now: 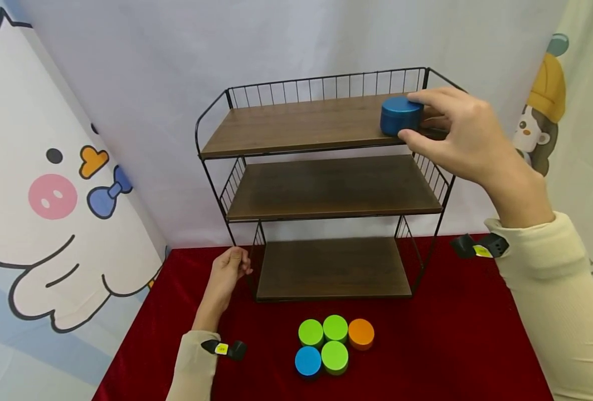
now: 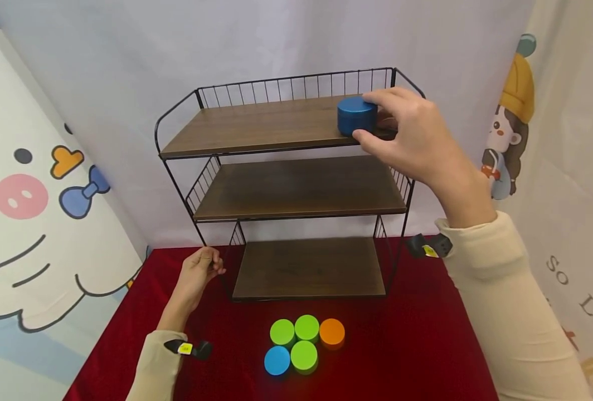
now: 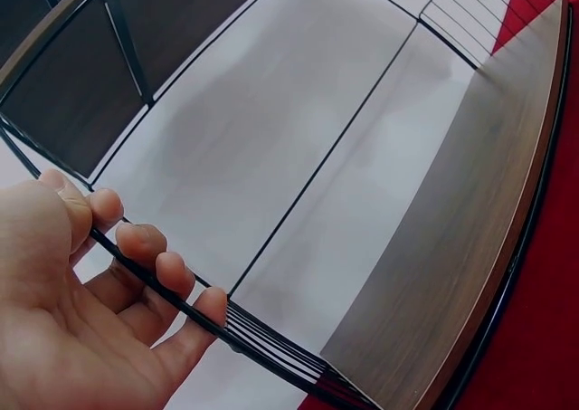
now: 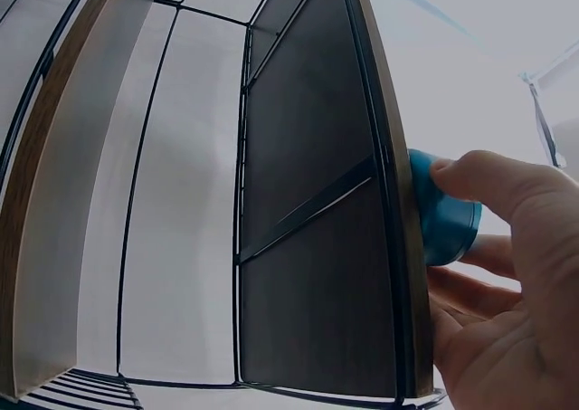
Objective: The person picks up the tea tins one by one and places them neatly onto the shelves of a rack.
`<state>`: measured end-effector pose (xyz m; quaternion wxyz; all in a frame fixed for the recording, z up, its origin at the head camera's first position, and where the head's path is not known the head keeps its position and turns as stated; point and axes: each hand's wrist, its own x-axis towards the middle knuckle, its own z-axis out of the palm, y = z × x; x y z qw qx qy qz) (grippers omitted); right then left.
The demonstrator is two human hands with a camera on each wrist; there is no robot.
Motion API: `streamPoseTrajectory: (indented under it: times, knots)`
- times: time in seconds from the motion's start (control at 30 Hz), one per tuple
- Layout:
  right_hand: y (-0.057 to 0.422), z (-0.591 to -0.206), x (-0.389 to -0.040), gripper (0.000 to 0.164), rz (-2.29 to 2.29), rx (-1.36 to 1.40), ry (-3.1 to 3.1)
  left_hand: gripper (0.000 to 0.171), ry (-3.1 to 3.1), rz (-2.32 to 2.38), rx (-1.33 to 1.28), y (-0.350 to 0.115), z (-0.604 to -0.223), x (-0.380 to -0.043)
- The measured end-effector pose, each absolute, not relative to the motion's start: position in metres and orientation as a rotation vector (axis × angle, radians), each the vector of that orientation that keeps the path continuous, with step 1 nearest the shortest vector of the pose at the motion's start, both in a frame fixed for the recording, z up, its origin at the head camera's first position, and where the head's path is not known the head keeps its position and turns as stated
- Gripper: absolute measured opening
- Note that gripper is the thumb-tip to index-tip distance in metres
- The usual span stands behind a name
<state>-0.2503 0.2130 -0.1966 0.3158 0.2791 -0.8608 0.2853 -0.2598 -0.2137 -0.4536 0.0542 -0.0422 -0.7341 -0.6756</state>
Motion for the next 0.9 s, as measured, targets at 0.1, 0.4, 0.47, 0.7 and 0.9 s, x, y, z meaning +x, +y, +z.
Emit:
streamPoseTrajectory:
  times: [0.1,0.4,0.47,0.7,0.9]
  knots:
    - [0.213,-0.198,-0.251,0.054,0.751,0.735,-2.259,0.032,-2.224,-2.061,-0.123,-0.214,-0.453,-0.259]
    - [0.212,-0.201,-0.253,0.054,0.68,0.735,-2.233,0.033,-2.224,-2.039,-0.115,-0.214,-0.454,-0.261]
    - [0.212,-0.202,-0.252,0.054,0.668,0.731,-2.209,0.033,-2.22,-2.044,-0.107,-0.214,-0.454,-0.26]
    - [0.217,-0.212,-0.242,0.054,0.667,0.73,-2.045,0.033,-2.228,-2.05,-0.096,-0.214,-0.456,-0.259]
    - [0.219,-0.223,-0.228,0.049,0.718,0.764,-1.861,0.034,-2.232,-2.037,-0.105,-0.214,-0.455,-0.259]
